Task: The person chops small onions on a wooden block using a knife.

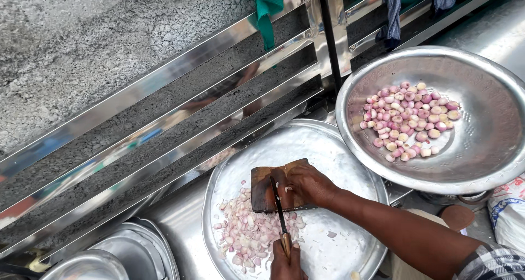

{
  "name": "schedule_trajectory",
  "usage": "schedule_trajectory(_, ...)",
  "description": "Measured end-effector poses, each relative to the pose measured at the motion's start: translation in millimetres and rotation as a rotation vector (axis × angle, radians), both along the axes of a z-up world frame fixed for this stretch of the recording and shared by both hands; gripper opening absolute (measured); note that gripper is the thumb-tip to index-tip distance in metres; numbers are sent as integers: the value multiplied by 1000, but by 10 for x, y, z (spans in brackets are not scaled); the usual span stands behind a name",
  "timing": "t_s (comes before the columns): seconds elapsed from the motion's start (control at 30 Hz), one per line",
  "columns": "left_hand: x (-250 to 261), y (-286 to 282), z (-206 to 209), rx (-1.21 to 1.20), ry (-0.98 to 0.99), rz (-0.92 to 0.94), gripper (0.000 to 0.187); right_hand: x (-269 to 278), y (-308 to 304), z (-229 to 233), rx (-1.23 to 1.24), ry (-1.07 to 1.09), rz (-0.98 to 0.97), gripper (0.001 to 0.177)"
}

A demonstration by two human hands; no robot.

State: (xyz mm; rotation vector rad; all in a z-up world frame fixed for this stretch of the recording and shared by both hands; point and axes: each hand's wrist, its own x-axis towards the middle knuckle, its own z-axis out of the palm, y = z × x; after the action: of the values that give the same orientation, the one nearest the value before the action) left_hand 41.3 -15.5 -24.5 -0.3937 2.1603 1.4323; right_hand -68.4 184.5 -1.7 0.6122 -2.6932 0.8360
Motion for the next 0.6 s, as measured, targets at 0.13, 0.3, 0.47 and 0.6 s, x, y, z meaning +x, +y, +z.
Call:
schedule_trajectory(0.13,-198,112,266,21,50,-51,30,-60,-37,52,-93,-82,53,9)
schedule_trajectory(0.3,-395,166,366,-8,43,-131,32,-95,-44,-5,-154,-108,53,9)
schedule_trajectory(0.47,-380,178,310,-189,76,-309,35,-112,-16,-99,-180,-91,53,11)
schedule_trajectory(0.6,-420,148,356,-130,-17,-342,37,-118,-13,-102,-190,-88,58,11)
